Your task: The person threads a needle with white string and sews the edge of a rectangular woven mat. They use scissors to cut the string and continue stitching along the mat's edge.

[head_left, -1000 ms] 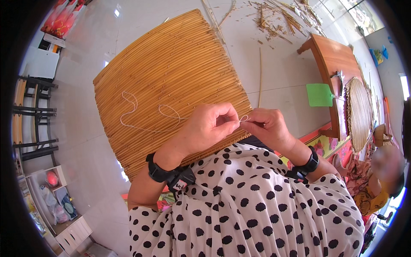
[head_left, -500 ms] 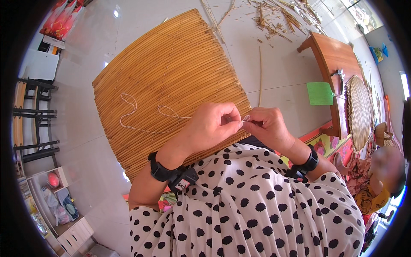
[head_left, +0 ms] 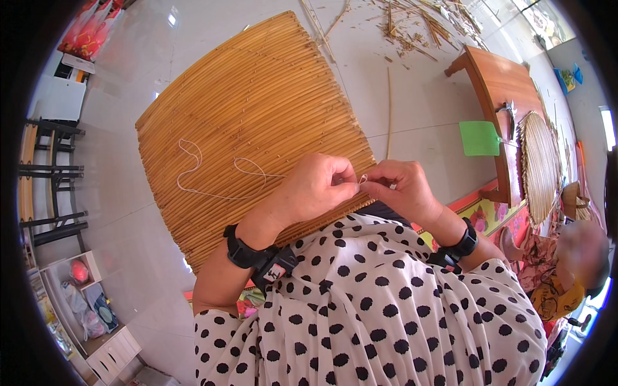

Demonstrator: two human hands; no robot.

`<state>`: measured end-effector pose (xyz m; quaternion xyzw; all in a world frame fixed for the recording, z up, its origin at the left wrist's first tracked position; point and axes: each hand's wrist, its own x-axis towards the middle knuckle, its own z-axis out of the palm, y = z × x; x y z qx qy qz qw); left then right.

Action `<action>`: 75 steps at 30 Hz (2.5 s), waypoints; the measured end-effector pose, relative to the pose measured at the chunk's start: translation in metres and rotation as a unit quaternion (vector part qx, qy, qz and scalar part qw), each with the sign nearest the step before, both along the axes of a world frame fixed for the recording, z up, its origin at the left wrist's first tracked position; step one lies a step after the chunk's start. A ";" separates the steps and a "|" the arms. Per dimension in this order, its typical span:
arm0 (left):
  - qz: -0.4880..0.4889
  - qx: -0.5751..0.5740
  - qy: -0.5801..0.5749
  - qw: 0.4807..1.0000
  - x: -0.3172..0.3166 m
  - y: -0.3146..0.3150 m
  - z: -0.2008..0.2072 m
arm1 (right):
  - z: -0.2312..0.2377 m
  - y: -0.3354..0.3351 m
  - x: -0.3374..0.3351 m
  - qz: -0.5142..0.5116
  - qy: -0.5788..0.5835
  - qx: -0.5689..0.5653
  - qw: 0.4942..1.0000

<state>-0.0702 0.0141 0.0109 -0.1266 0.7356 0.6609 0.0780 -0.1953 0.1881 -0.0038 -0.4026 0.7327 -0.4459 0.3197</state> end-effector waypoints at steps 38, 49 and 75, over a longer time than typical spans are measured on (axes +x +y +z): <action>-0.012 -0.103 0.036 0.994 -0.002 0.013 -0.008 | 0.008 0.016 -0.010 -0.066 -0.286 0.025 0.956; -0.041 -0.172 0.005 0.984 0.004 0.014 -0.003 | -0.013 0.018 -0.010 -0.101 -0.164 0.083 0.978; -0.038 -0.297 0.092 0.950 0.050 -0.015 0.033 | 0.003 0.036 -0.025 -0.021 0.031 0.184 0.982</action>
